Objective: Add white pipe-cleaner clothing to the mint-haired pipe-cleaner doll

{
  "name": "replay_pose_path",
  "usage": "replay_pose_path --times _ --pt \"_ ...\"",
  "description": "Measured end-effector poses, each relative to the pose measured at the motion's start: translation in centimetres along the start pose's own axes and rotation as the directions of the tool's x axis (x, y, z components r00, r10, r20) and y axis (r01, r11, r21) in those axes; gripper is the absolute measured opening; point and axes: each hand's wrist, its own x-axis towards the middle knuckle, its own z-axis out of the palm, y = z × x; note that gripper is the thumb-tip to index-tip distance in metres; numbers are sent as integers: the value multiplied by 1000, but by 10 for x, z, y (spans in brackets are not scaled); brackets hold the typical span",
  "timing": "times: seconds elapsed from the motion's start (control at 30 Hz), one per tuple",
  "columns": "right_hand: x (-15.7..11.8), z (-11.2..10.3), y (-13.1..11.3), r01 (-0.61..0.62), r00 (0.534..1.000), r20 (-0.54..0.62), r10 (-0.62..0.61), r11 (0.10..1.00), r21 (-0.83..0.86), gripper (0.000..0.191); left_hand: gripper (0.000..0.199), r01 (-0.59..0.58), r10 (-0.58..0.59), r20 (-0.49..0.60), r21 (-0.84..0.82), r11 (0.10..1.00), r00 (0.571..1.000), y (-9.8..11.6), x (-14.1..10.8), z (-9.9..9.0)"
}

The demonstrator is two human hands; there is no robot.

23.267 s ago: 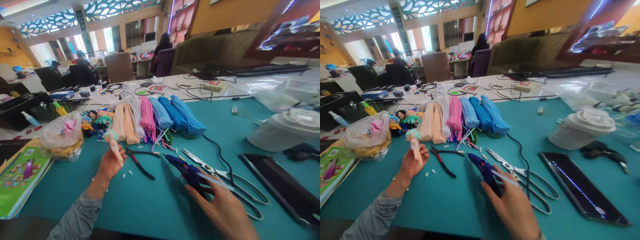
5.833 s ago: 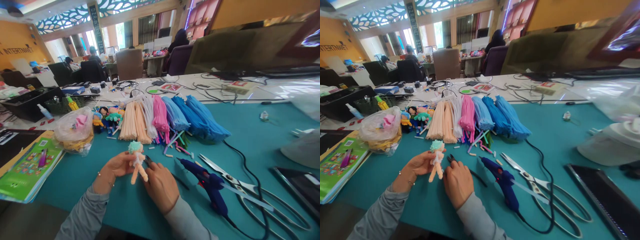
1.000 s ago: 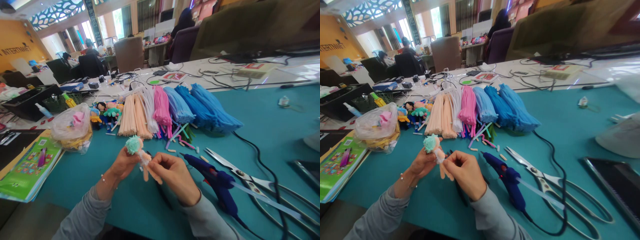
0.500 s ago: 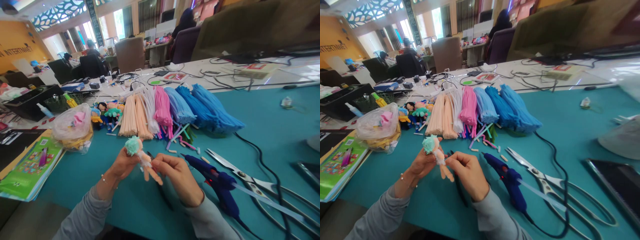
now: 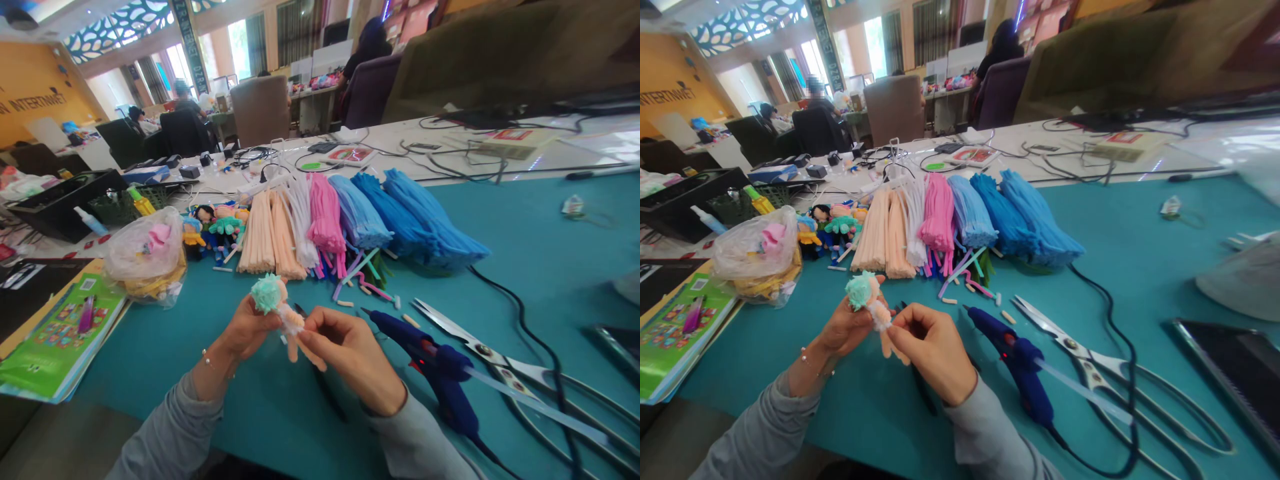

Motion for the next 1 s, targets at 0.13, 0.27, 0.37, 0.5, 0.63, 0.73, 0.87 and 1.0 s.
replay_pose_path --times 0.13,0.27,0.37,0.5,0.63,0.73,0.87,1.0 --pt "2 -4 3 38 998 -40 -45 985 -168 22 53 -38 38 -11 -23 999 999 2 2 -2" --pt "7 -8 10 58 988 -112 -103 937 -344 21 43 -83 78 -42 -114 990 996 5 5 -8" --pt "15 -13 17 40 962 -220 -163 878 -477 23 45 -89 82 -40 -214 973 996 7 5 -12" --pt "26 -22 28 -3 882 -360 -304 760 -650 24 43 -78 81 0 -292 953 997 7 5 -15" --pt "27 -25 35 58 858 -314 -406 684 -727 29 46 -43 58 40 -300 953 998 5 6 -17" --pt "15 -22 34 150 848 -241 -471 651 -745 29 47 -33 55 71 -279 960 996 4 7 -18" --pt "-25 -20 41 294 771 -191 -608 605 -740 27 48 -19 41 83 -242 970 996 2 8 -17" --pt "-77 -32 72 283 550 -440 -710 654 -701 17 54 -19 36 90 -190 982 995 0 6 -13"
